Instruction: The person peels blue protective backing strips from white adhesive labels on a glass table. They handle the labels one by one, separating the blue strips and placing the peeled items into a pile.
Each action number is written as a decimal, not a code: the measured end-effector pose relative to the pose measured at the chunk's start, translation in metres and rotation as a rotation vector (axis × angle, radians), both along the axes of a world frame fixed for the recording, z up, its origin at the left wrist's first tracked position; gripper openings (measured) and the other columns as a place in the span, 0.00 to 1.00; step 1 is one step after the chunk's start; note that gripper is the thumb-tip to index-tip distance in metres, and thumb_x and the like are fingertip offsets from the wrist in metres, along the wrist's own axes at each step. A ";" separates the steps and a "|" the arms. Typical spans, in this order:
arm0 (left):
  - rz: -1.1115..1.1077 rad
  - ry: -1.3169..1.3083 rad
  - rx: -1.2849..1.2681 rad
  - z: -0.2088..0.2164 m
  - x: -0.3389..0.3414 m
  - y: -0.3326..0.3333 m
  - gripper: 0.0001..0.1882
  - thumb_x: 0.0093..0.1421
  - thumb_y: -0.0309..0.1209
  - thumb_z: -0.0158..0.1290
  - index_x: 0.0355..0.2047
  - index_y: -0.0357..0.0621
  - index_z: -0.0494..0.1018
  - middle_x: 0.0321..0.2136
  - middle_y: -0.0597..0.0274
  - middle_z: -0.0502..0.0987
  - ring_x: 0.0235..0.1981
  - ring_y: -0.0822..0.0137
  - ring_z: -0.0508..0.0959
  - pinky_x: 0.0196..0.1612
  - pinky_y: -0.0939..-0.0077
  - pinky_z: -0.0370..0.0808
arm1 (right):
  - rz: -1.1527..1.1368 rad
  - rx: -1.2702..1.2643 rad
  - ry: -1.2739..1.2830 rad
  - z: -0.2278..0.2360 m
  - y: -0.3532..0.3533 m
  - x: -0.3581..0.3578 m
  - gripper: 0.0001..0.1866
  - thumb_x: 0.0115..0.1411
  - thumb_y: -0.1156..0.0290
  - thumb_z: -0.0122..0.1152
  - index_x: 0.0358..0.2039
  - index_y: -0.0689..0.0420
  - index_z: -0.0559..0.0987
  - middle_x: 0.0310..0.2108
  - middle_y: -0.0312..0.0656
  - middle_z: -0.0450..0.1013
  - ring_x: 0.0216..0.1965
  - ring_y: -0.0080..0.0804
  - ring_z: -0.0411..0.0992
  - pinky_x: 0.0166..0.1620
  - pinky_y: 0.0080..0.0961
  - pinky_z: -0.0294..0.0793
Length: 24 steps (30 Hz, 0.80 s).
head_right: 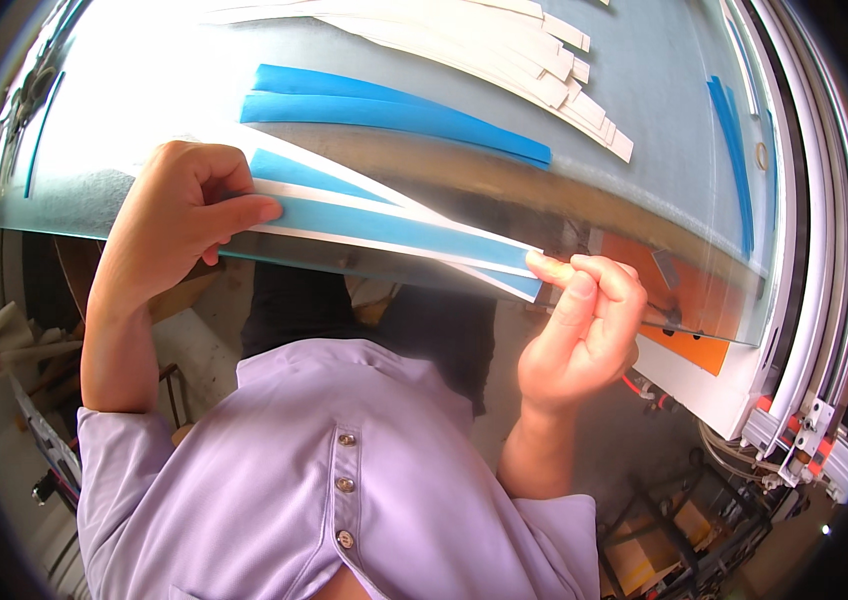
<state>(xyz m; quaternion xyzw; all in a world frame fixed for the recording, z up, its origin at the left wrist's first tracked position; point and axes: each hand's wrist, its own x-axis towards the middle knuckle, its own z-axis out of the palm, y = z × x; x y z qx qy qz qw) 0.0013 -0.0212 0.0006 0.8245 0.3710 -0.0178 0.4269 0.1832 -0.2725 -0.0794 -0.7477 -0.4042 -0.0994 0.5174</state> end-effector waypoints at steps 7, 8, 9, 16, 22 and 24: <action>-0.190 -0.097 0.508 -0.007 -0.007 -0.010 0.16 0.55 0.29 0.68 0.23 0.37 0.70 0.12 0.62 0.68 0.15 0.72 0.67 0.21 0.73 0.64 | -0.024 -0.027 -0.004 0.001 0.000 -0.003 0.05 0.72 0.75 0.49 0.42 0.63 0.72 0.28 0.45 0.83 0.35 0.30 0.73 0.47 0.27 0.71; -0.173 -0.099 0.548 -0.007 -0.008 -0.013 0.16 0.55 0.30 0.68 0.26 0.38 0.70 0.13 0.61 0.67 0.15 0.70 0.67 0.22 0.71 0.64 | -0.021 -0.027 -0.008 0.002 0.000 -0.003 0.05 0.72 0.75 0.49 0.43 0.64 0.72 0.28 0.45 0.83 0.35 0.30 0.73 0.48 0.27 0.71; -0.156 -0.100 0.587 -0.007 -0.006 -0.017 0.16 0.54 0.30 0.69 0.28 0.38 0.69 0.13 0.60 0.67 0.16 0.68 0.68 0.23 0.70 0.64 | -0.017 -0.027 -0.012 0.002 0.000 -0.003 0.05 0.72 0.76 0.49 0.43 0.64 0.72 0.28 0.45 0.83 0.35 0.31 0.73 0.48 0.27 0.71; 0.017 -0.070 0.095 0.004 -0.003 -0.006 0.13 0.58 0.25 0.64 0.36 0.40 0.69 0.13 0.68 0.66 0.11 0.76 0.64 0.15 0.77 0.59 | -0.031 -0.010 -0.006 0.002 0.001 -0.005 0.06 0.72 0.76 0.50 0.41 0.64 0.73 0.29 0.46 0.83 0.34 0.30 0.75 0.44 0.27 0.74; 0.177 -0.237 -0.115 0.001 -0.012 0.004 0.07 0.63 0.24 0.57 0.39 0.40 0.72 0.13 0.72 0.67 0.10 0.81 0.63 0.12 0.84 0.57 | -0.044 -0.016 -0.033 0.000 0.002 -0.005 0.05 0.71 0.77 0.51 0.40 0.64 0.75 0.29 0.45 0.83 0.33 0.32 0.76 0.43 0.27 0.75; 0.288 -0.371 -0.152 -0.003 -0.018 0.010 0.06 0.64 0.26 0.57 0.41 0.40 0.73 0.15 0.71 0.68 0.11 0.80 0.65 0.14 0.84 0.59 | -0.049 -0.023 -0.011 0.001 0.002 -0.006 0.05 0.71 0.77 0.51 0.39 0.64 0.75 0.31 0.44 0.82 0.34 0.33 0.76 0.43 0.27 0.75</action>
